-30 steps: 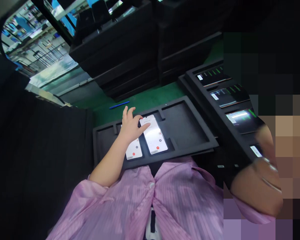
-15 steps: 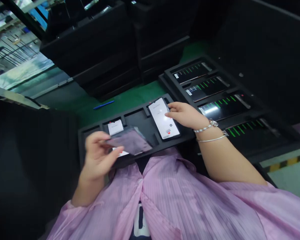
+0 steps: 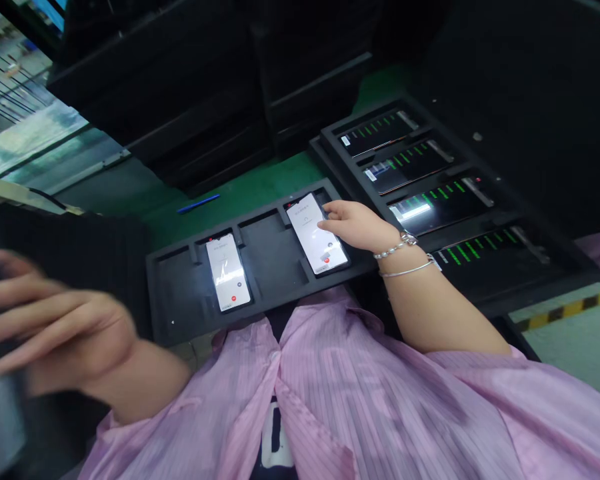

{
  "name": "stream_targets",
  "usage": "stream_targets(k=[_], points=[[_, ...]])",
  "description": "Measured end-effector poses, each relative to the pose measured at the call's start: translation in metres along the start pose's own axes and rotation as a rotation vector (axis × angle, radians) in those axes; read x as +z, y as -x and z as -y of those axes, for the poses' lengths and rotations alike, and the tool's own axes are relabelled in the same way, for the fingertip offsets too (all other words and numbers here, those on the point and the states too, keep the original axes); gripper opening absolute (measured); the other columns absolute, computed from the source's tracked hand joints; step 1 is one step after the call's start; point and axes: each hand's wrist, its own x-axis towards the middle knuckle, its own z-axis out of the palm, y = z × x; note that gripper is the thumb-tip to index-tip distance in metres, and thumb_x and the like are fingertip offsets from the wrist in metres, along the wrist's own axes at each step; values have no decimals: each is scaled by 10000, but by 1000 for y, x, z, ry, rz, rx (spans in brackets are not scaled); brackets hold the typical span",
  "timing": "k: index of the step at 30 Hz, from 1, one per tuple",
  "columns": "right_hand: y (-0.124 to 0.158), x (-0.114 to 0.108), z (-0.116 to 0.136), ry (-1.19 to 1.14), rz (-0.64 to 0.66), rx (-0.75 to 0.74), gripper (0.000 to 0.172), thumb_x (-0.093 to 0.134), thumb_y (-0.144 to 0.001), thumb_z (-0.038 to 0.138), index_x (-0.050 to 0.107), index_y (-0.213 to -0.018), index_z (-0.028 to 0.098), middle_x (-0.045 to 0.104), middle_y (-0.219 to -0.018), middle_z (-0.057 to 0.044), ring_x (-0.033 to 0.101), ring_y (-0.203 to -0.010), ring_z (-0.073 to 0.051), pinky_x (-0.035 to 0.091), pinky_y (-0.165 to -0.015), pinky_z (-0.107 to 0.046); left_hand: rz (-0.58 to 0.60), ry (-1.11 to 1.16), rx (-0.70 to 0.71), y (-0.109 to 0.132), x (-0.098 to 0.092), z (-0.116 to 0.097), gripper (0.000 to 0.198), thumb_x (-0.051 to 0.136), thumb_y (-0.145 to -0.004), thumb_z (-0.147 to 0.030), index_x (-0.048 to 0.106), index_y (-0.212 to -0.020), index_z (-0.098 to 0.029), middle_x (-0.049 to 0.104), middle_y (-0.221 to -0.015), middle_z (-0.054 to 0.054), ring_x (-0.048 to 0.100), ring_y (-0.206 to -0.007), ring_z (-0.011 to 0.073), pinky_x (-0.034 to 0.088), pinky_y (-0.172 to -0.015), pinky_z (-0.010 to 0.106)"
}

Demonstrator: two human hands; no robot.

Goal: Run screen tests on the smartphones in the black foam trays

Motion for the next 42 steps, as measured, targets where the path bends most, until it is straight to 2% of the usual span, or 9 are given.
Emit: stream_targets(k=[4,12,16,23,27,31,35,38,42], points=[[1,1,-1,9,-9,12,446,752,-789,383,679,-1174,169,644,-783,-16,574,-680,-174,471,-641,-318,-46,74,119,-55,8,38,547,927,-666,-270,638,-1129,-298,757,-946,-86,720,-730,82,582,-614,144],[-3,2,-8,8,-64,-19,472,831,-755,383,701,-1172,205,716,-832,-43,688,-803,-254,604,-777,-409,216,-462,-412,-95,38,111,655,720,-769,-211,406,-1344,-224,662,-732,-54,694,-671,173,543,-590,248],[-3,1,-11,41,-49,-44,423,821,-765,393,716,-1135,215,723,-822,-54,699,-828,-278,614,-823,-452,246,-779,-405,-100,45,125,631,629,-877,-171,398,-1464,-175,608,-673,-56,648,-644,171,515,-634,274],[4,4,-4,134,-153,65,333,690,-861,364,724,-1143,191,743,-994,-85,688,-997,-308,502,-1068,-571,296,-1301,-21,-47,20,86,629,598,-990,-434,410,-1556,-237,760,-1077,35,714,-862,212,540,-782,320],[10,3,4,43,-107,130,318,599,-930,345,711,-1167,165,733,-1013,-95,682,-955,-254,570,-956,-461,267,-1336,241,-5,-19,66,448,567,-1012,-457,596,-1394,-225,722,-1293,76,680,-1190,256,542,-1014,387],[10,2,8,18,-82,164,380,496,-983,325,672,-1256,129,728,-1025,-117,692,-887,-221,601,-800,-371,214,-1345,366,22,-52,83,369,581,-1016,-405,634,-1326,-212,703,-1333,99,630,-1295,278,484,-1146,479],[19,5,15,154,-133,144,412,582,-971,383,690,-1273,123,728,-1133,-146,683,-1083,-281,533,-1034,-465,199,-1369,402,38,-61,110,388,613,-1000,-387,627,-1328,-180,647,-1403,144,533,-1405,317,444,-1183,526],[43,6,27,433,-215,-8,591,658,-910,421,620,-1413,111,678,-1309,-201,623,-1260,-367,462,-1130,-545,261,-1438,411,43,-58,117,388,614,-1002,-412,651,-1304,-172,613,-1443,162,460,-1458,347,422,-1193,541],[86,6,40,540,-333,-483,670,641,-909,445,534,-1512,173,630,-1410,-183,611,-1300,-372,499,-1109,-565,354,-1526,334,42,-52,114,459,628,-985,-517,662,-1339,-226,499,-1566,154,324,-1531,404,357,-1218,609]])
